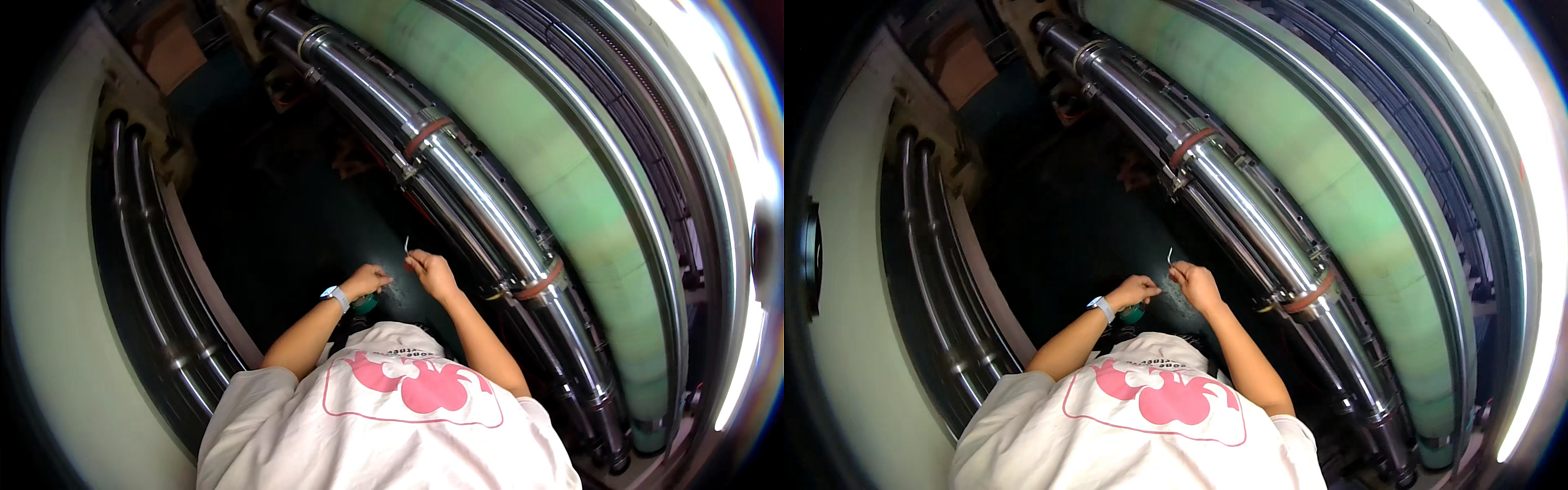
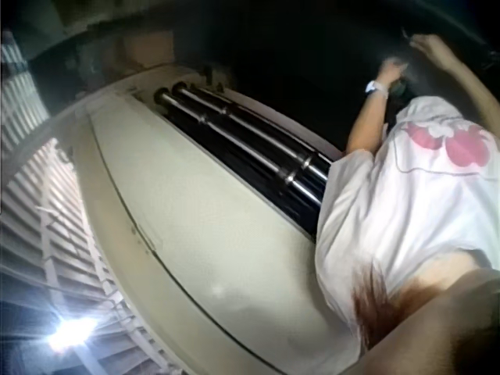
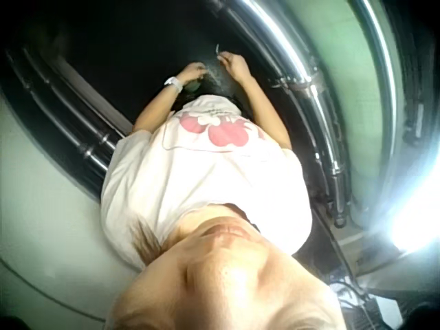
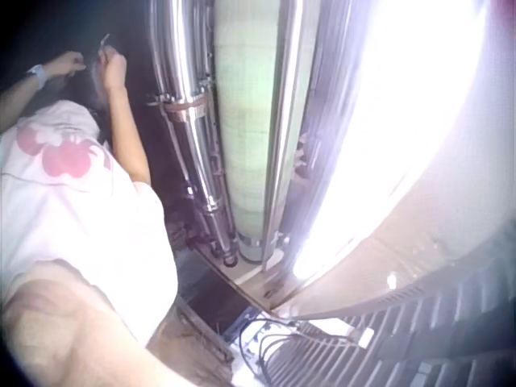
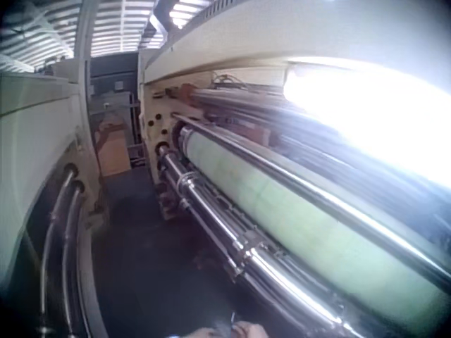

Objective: The person measures the length of several large, curved metal pipes using a tape measure and a pen. They mark specific points on the pipes and adjust the tape measure to ensure accurate readings. The person also uses a small green tool to assist with the measurements.

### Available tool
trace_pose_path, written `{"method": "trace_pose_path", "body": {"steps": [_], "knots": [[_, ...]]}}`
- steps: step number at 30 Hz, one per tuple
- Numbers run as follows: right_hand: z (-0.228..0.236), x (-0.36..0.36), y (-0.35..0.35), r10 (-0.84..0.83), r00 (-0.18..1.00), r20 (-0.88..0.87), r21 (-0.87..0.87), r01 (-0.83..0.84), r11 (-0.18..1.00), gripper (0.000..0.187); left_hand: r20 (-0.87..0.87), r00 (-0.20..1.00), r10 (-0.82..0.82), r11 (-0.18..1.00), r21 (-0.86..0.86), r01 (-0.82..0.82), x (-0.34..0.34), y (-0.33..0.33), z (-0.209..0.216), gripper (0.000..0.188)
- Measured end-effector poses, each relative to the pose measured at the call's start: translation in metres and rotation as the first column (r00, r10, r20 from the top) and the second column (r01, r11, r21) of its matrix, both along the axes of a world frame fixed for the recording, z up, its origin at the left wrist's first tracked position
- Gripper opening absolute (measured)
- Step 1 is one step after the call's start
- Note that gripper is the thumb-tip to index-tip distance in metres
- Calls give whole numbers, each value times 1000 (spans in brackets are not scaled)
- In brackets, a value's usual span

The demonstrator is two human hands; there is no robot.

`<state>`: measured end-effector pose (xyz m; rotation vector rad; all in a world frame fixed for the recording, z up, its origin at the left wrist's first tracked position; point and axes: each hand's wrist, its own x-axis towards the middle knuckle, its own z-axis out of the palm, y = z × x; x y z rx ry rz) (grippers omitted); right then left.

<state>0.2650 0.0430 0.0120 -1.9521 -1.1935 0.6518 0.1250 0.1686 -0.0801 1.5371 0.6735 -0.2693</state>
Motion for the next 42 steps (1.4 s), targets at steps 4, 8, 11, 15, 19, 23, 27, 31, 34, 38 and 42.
{"method": "trace_pose_path", "body": {"steps": [4, 8, 11, 15, 19, 23, 27, 31, 34, 38, 42], "knots": [[-33, 17, 88, -221, 971, 87, -62, 227, 972, 16, 40, 992, -118, 993, -18, 119, 30, 80, -11, 23], [-72, 25, 150, -402, 890, 215, -189, 441, 877, 17, -45, 984, -170, 985, -10, 170, 32, 176, -25, 25], [-78, 26, 175, -515, 815, 266, -209, 570, 794, 16, -159, 959, -235, 970, 20, 242, 38, 235, -2, 25], [-88, 27, 190, -604, 752, 266, -248, 658, 711, 17, -138, 940, -313, 942, 81, 325, 62, 283, 8, 22], [-90, 26, 205, -660, 706, 256, -258, 708, 658, 18, -107, 931, -349, 933, 48, 355, 85, 293, 14, 23], [-89, 24, 213, -727, 653, 212, -207, 757, 619, 19, -100, 904, -416, 907, 21, 420, 80, 289, 13, 24], [-105, 28, 217, -806, 577, 134, -121, 817, 564, 22, -132, 898, -420, 906, -10, 422, 69, 292, 4, 25], [-129, 26, 223, -868, 497, 6, -126, 861, 492, 30, -174, 917, -360, 928, 36, 371, 63, 294, 13, 26], [-142, 23, 219, -852, 483, -204, -98, 856, 508, 34, -175, 945, -277, 958, 28, 286, 50, 295, 13, 26], [-141, 40, 194, -687, 468, -556, -149, 757, 636, 35, -185, 965, -187, 979, 40, 198, 35, 305, 10, 31], [-145, 48, 182, -586, 423, -691, -153, 707, 691, 33, -168, 983, -75, 997, -5, 75, 22, 308, 8, 26]]}}
